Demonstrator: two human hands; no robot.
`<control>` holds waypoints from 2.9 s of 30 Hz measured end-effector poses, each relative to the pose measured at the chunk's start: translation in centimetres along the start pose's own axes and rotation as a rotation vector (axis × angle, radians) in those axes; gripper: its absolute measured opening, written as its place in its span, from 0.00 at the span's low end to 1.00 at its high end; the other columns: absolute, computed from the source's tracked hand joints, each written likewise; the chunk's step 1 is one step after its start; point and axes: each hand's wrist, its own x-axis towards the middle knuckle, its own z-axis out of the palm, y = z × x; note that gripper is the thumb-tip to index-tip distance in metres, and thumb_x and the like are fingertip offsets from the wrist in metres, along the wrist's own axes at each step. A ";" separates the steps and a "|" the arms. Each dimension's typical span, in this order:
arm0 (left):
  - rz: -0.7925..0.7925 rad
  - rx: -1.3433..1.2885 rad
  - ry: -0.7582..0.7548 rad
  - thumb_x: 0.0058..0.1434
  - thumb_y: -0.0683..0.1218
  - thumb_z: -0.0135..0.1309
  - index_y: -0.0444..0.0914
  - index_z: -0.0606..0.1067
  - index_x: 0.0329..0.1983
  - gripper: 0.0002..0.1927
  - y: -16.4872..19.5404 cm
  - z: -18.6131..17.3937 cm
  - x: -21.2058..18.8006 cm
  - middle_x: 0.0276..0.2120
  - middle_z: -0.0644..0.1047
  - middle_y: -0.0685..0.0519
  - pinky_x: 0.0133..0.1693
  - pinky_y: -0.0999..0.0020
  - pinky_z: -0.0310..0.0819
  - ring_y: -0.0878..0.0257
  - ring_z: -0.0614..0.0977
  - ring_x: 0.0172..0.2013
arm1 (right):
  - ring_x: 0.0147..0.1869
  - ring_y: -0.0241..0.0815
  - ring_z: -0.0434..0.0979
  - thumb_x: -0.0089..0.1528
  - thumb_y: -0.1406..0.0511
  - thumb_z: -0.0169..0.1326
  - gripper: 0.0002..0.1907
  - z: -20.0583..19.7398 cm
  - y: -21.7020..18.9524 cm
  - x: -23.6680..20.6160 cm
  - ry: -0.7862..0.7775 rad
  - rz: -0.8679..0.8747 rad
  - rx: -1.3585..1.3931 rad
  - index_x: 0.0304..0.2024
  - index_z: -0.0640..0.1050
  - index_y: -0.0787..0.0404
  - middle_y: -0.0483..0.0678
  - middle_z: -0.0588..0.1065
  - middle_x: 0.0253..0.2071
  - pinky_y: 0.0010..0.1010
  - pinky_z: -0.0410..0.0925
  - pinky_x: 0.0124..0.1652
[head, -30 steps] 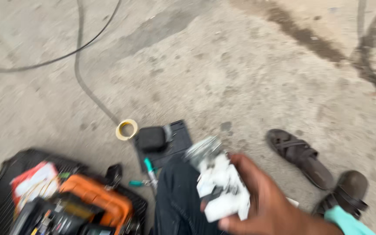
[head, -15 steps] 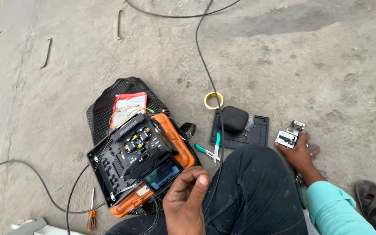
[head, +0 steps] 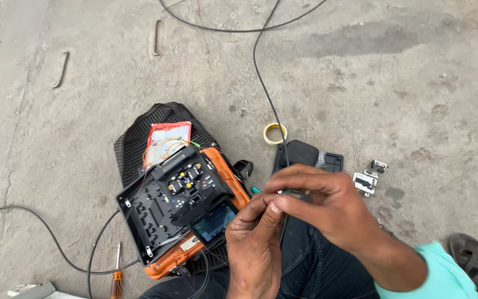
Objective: The person sits on the ground and splices a fiber optic cable. They strip the cable jacket, place the fiber into a fusion splicer, operate the splicer, handle a fiber cleaver, and arrange the stripped fiber strands and protective sleeves in the splice tray.
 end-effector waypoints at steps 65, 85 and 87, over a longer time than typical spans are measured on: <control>0.566 1.543 -0.328 0.53 0.41 0.64 0.37 0.83 0.35 0.06 17.1 -17.1 19.9 0.41 0.75 0.50 0.50 0.61 0.72 0.56 0.76 0.45 | 0.44 0.34 0.81 0.54 0.73 0.65 0.08 5.9 17.1 19.9 -0.464 0.091 -0.499 0.37 0.85 0.64 0.47 0.80 0.41 0.25 0.76 0.44; 0.594 1.537 -0.296 0.51 0.41 0.65 0.38 0.82 0.33 0.06 17.0 -17.0 19.4 0.41 0.74 0.50 0.51 0.61 0.71 0.56 0.75 0.46 | 0.42 0.34 0.82 0.53 0.72 0.65 0.08 6.2 16.8 19.9 -0.478 0.003 -0.587 0.36 0.84 0.65 0.46 0.81 0.40 0.24 0.77 0.41; 0.584 1.549 -0.297 0.50 0.42 0.65 0.39 0.83 0.32 0.06 17.0 -16.9 19.2 0.41 0.74 0.51 0.51 0.61 0.71 0.56 0.75 0.45 | 0.41 0.35 0.82 0.53 0.72 0.65 0.08 6.2 16.8 19.9 -0.477 -0.009 -0.603 0.36 0.84 0.65 0.46 0.81 0.40 0.24 0.77 0.40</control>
